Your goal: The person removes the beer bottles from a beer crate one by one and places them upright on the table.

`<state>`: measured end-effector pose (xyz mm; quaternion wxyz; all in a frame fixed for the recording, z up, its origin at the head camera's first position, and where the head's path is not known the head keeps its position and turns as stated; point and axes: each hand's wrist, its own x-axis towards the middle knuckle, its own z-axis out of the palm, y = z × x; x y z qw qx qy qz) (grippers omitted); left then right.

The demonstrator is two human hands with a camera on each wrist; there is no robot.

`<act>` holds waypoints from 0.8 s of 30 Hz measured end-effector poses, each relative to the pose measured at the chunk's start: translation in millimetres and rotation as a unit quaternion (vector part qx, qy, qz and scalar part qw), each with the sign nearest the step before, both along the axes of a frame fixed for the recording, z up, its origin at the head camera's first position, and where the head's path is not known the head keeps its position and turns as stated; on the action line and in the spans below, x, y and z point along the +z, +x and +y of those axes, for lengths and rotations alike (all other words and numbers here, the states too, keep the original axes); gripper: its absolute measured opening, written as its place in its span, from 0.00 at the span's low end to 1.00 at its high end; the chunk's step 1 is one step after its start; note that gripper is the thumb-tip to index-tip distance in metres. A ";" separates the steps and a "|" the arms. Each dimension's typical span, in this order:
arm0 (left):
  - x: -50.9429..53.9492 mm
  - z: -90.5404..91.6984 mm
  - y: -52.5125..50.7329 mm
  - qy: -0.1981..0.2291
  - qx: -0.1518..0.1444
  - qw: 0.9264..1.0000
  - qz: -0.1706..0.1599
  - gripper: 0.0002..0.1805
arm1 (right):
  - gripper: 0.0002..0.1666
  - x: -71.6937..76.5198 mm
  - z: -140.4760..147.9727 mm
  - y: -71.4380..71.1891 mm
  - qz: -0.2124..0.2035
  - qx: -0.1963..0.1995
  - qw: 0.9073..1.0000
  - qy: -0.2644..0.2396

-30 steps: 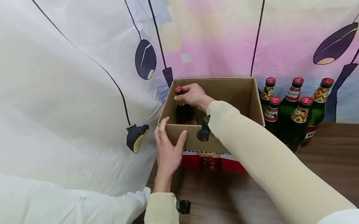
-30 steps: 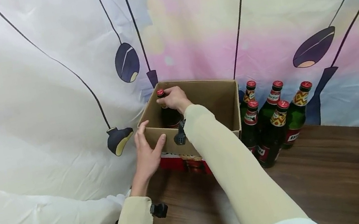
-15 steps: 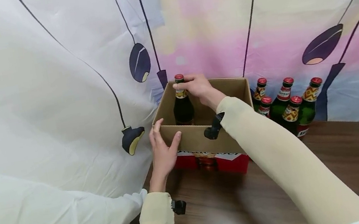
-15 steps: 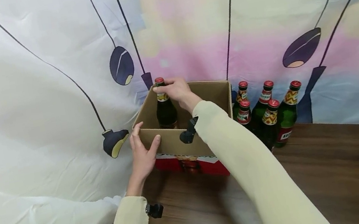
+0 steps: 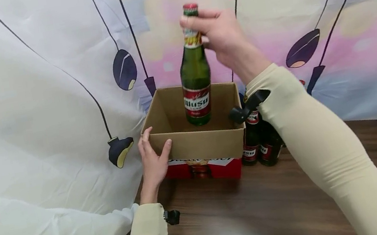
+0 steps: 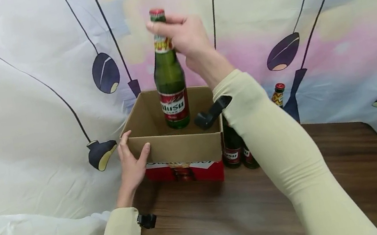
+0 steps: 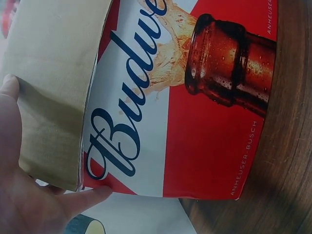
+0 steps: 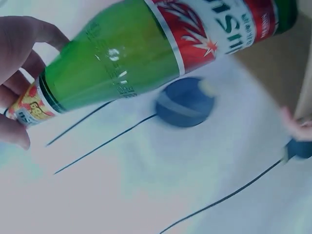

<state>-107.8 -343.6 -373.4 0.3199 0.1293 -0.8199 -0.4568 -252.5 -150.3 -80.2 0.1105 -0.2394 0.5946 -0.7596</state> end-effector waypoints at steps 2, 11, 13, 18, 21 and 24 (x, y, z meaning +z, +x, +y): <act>0.0 -5.4 -0.1 0.000 0.000 1.000 -0.003 0.41 | 0.16 16.6 14.1 5.2 0.013 -0.008 0.999 -0.028; -2.1 -34.1 6.3 -0.005 0.019 1.000 0.008 0.41 | 0.15 38.9 67.0 16.4 0.034 -0.034 0.997 -0.052; -2.5 -37.7 6.9 -0.004 0.018 1.000 0.009 0.41 | 0.18 33.5 81.9 15.0 0.018 -0.048 0.998 -0.036; -3.6 -45.4 7.6 -0.002 0.021 1.000 0.007 0.41 | 0.23 5.0 120.3 7.0 -0.014 -0.078 0.997 0.015; -3.3 -49.6 10.3 -0.003 0.027 1.000 0.007 0.41 | 0.20 -17.4 137.5 1.8 -0.003 -0.090 0.995 0.045; -2.7 -54.4 16.4 -0.002 0.036 0.999 0.007 0.41 | 0.19 -38.3 148.8 -2.8 0.012 -0.105 0.991 0.080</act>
